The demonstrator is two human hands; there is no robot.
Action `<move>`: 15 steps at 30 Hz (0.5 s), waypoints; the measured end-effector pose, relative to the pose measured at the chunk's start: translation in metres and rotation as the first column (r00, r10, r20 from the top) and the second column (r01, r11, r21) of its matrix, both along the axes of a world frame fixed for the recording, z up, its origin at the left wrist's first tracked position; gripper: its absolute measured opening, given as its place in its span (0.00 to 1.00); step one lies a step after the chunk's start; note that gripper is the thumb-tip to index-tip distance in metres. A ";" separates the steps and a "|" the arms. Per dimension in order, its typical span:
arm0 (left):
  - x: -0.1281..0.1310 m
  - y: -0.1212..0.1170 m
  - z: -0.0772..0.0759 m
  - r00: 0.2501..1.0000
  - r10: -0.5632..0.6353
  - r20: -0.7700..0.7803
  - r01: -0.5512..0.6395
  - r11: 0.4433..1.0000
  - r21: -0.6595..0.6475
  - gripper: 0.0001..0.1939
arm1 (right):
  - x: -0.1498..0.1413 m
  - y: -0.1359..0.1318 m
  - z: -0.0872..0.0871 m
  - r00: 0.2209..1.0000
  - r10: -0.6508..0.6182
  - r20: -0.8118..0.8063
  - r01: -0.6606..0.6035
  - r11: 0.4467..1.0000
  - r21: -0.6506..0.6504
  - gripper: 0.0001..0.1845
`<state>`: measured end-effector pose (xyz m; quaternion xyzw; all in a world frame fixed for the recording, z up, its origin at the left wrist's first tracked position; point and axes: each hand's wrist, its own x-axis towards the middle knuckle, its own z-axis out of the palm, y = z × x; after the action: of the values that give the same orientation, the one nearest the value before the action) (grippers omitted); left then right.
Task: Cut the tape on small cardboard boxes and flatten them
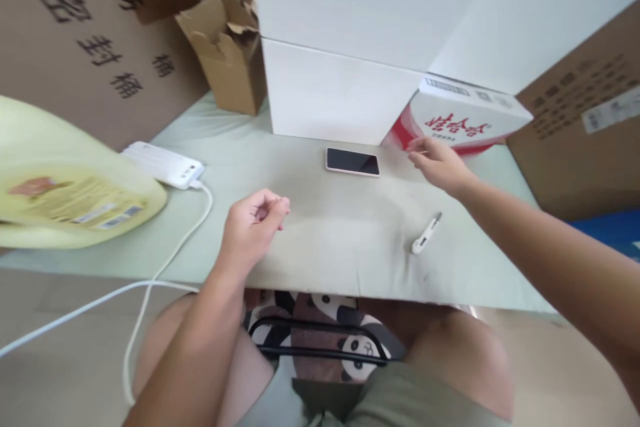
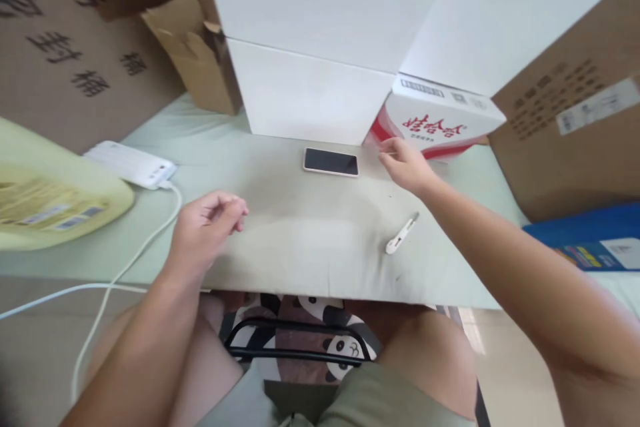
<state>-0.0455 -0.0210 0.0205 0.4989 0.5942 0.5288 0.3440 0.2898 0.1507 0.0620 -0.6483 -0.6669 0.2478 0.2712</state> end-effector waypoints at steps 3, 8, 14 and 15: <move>-0.018 -0.007 0.005 1.000 -0.018 -0.020 0.019 0.997 0.081 0.20 | -0.079 -0.004 0.003 0.975 0.215 0.050 -0.216 0.976 0.017 0.09; -0.040 -0.016 0.009 0.997 -0.002 0.076 -0.004 0.996 0.088 0.18 | -0.209 0.000 -0.004 0.848 0.516 0.119 -0.520 0.854 0.005 0.15; -0.054 -0.024 0.011 0.998 -0.016 0.053 0.010 0.994 0.106 0.19 | -0.343 0.067 0.001 0.807 0.536 0.247 -0.589 0.759 0.277 0.17; -0.056 -0.025 0.011 0.998 0.000 0.062 -0.006 0.995 0.101 0.19 | -0.358 0.084 0.004 0.838 0.488 0.243 -0.544 0.783 0.303 0.16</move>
<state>-0.1014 -0.0460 0.0318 0.4981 0.5566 0.5738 0.3359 -0.0685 0.2344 0.0662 -0.3963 -0.8713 0.1362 0.2554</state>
